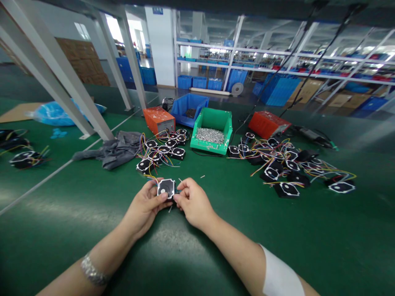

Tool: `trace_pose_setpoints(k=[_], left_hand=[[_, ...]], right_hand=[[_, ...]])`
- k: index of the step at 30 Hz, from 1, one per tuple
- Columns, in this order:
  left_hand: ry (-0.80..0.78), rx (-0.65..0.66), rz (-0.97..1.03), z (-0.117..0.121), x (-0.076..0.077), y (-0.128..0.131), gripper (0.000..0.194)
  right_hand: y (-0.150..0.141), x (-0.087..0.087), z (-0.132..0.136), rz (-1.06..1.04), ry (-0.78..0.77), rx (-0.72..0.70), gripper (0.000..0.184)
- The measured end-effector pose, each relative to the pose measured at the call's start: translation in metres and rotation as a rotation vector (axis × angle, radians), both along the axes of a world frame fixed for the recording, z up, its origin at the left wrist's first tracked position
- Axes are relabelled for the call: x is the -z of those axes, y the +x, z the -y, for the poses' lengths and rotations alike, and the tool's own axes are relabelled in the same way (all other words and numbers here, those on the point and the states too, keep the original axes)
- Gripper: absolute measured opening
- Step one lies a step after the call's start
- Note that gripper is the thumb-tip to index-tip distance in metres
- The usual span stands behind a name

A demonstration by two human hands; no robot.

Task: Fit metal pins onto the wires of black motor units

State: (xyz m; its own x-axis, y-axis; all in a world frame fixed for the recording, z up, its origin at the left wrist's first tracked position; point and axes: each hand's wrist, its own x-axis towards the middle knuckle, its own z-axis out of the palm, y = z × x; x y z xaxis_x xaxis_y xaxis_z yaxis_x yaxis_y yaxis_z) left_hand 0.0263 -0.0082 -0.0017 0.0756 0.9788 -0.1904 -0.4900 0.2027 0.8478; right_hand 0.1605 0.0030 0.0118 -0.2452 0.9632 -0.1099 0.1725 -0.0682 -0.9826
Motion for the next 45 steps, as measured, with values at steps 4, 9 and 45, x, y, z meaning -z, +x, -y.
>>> trace_pose_setpoints(k=[4, 9, 45], left_hand=[[0.021, 0.001, -0.014, 0.0, 0.0, 0.001, 0.039], [0.025, 0.016, 0.004, 0.002, -0.002, 0.003, 0.039], [-0.204, 0.05, 0.134, -0.005, 0.004, -0.004, 0.011]], right_hand=[[-0.001, 0.0, 0.001, 0.004, -0.01, 0.001, 0.014], [-0.005, 0.005, 0.003, -0.013, -0.01, 0.019, 0.019], [0.062, 0.019, -0.064, 1.251, 0.338, 0.055, 0.014]])
